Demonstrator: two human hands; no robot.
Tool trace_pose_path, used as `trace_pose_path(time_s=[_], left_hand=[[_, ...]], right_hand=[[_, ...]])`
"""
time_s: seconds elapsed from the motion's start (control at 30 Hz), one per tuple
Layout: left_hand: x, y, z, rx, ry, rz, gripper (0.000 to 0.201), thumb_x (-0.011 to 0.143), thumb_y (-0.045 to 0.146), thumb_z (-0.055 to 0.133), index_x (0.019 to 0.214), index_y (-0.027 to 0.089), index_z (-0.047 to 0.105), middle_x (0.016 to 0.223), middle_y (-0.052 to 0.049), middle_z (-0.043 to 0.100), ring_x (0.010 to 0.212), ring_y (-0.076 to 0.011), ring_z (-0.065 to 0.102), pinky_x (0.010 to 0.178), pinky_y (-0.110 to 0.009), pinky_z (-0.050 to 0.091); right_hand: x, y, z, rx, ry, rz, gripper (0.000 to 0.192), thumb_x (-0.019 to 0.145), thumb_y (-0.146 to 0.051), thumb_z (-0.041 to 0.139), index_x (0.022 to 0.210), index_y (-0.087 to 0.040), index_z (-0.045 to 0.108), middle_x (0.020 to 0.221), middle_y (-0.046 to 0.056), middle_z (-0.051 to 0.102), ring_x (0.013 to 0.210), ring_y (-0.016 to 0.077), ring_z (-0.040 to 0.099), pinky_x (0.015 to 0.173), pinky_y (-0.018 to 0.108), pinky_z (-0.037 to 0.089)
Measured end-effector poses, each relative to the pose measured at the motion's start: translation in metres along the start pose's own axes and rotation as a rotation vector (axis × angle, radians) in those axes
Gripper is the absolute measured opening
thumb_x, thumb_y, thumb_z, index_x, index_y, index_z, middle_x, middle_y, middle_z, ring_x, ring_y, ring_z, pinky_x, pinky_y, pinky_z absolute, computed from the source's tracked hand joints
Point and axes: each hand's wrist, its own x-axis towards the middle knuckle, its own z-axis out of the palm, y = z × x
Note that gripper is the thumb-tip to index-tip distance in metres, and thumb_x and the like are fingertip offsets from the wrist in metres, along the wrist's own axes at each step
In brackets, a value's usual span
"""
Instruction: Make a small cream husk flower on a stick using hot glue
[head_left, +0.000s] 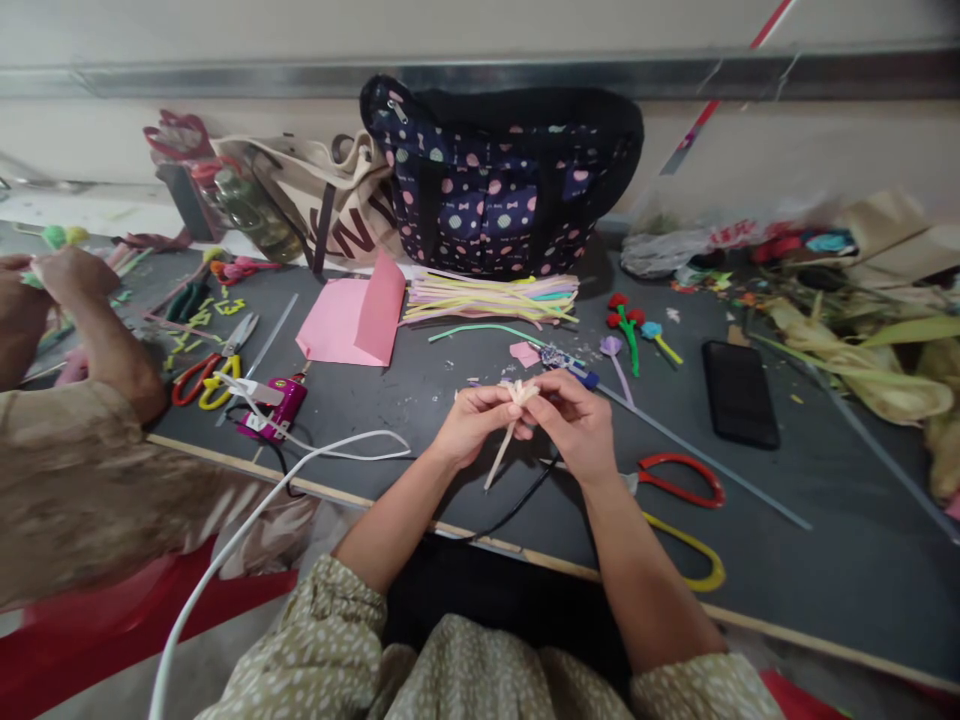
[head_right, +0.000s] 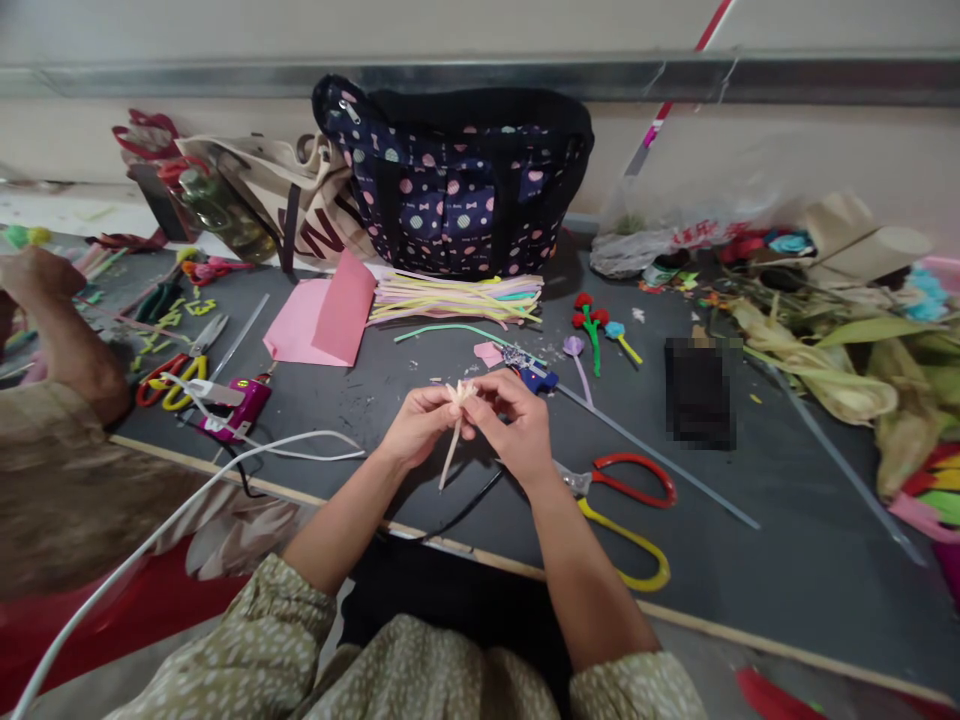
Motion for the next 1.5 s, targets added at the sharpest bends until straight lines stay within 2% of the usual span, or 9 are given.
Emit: trace_pose_path(time_s=[0.23, 0.33, 0.57, 0.7, 0.8, 0.97, 1.2, 1.37, 1.5], left_hand=[[0.000, -0.001, 0.003, 0.035, 0.072, 0.061, 0.027, 0.064, 0.038, 0.086, 0.076, 0.016, 0.076, 0.072, -0.004, 0.074, 0.058, -0.0154, 0.069, 0.059, -0.029, 0.059], [-0.002, 0.000, 0.007, 0.064, 0.143, 0.183, 0.025, 0.062, 0.036, 0.087, 0.073, 0.018, 0.076, 0.074, -0.003, 0.075, 0.064, -0.0182, 0.071, 0.059, -0.031, 0.060], [-0.007, 0.003, 0.009, 0.383, 0.243, 0.526, 0.013, 0.071, 0.031, 0.082, 0.076, 0.020, 0.078, 0.073, -0.005, 0.075, 0.066, -0.0173, 0.068, 0.068, -0.031, 0.056], [-0.007, 0.000, 0.006, 0.447, 0.262, 0.698, 0.009, 0.072, 0.027, 0.082, 0.079, 0.022, 0.078, 0.074, -0.005, 0.075, 0.067, -0.0167, 0.067, 0.068, -0.030, 0.053], [-0.007, -0.003, 0.004, 0.486, 0.241, 0.746, 0.008, 0.074, 0.024, 0.080, 0.081, 0.022, 0.077, 0.075, -0.005, 0.074, 0.067, -0.0159, 0.066, 0.067, -0.030, 0.052], [-0.009, -0.004, 0.007, 0.451, 0.185, 0.607, 0.017, 0.070, 0.029, 0.083, 0.079, 0.018, 0.074, 0.074, -0.004, 0.071, 0.063, -0.0139, 0.065, 0.062, -0.027, 0.053], [-0.008, 0.000, 0.011, 0.028, 0.046, 0.098, 0.033, 0.076, 0.045, 0.077, 0.085, 0.014, 0.069, 0.073, -0.006, 0.072, 0.058, -0.0168, 0.071, 0.054, -0.026, 0.058], [-0.004, 0.003, 0.011, -0.018, 0.058, 0.040, 0.030, 0.069, 0.037, 0.084, 0.076, 0.013, 0.067, 0.067, -0.004, 0.072, 0.054, -0.0138, 0.068, 0.054, -0.024, 0.057], [-0.001, 0.004, 0.012, -0.011, 0.148, 0.078, 0.031, 0.064, 0.035, 0.087, 0.068, 0.014, 0.065, 0.060, 0.000, 0.068, 0.050, -0.0112, 0.065, 0.054, -0.023, 0.056]], right_hand=[[0.000, -0.003, -0.001, 0.007, 0.002, -0.022, 0.017, 0.086, -0.036, 0.066, 0.099, -0.025, 0.071, 0.096, 0.005, 0.065, 0.084, 0.0178, 0.061, 0.066, 0.030, 0.052], [0.000, -0.006, -0.003, 0.027, 0.061, -0.059, 0.020, 0.086, -0.033, 0.067, 0.105, -0.026, 0.070, 0.095, 0.004, 0.063, 0.084, 0.0180, 0.061, 0.065, 0.030, 0.051], [-0.006, -0.008, -0.002, -0.093, 0.173, -0.288, 0.006, 0.083, -0.027, 0.069, 0.089, -0.027, 0.070, 0.084, 0.004, 0.063, 0.078, 0.0192, 0.059, 0.062, 0.033, 0.049], [-0.009, -0.004, 0.000, -0.101, 0.148, -0.241, 0.029, 0.080, -0.031, 0.073, 0.108, -0.028, 0.066, 0.091, 0.005, 0.062, 0.072, 0.0170, 0.056, 0.059, 0.032, 0.050], [-0.008, -0.003, 0.001, -0.089, 0.076, -0.151, 0.045, 0.079, -0.035, 0.075, 0.121, -0.028, 0.061, 0.101, 0.006, 0.062, 0.075, 0.0165, 0.056, 0.064, 0.032, 0.053], [-0.006, -0.004, 0.002, 0.008, 0.011, -0.032, 0.030, 0.084, -0.036, 0.070, 0.113, -0.028, 0.068, 0.099, 0.004, 0.064, 0.080, 0.0167, 0.061, 0.069, 0.031, 0.054], [-0.003, 0.007, 0.000, 0.157, 0.019, 0.114, 0.031, 0.084, -0.040, 0.069, 0.112, -0.027, 0.070, 0.096, 0.003, 0.070, 0.078, 0.0168, 0.065, 0.069, 0.031, 0.056], [-0.002, 0.010, 0.002, 0.158, -0.018, 0.126, 0.037, 0.087, -0.039, 0.065, 0.123, -0.030, 0.064, 0.103, 0.004, 0.069, 0.073, 0.0152, 0.063, 0.059, 0.028, 0.054], [-0.001, 0.006, 0.003, 0.021, 0.156, -0.057, 0.024, 0.086, -0.034, 0.068, 0.109, -0.026, 0.068, 0.099, 0.004, 0.067, 0.083, 0.0162, 0.063, 0.071, 0.030, 0.053]])
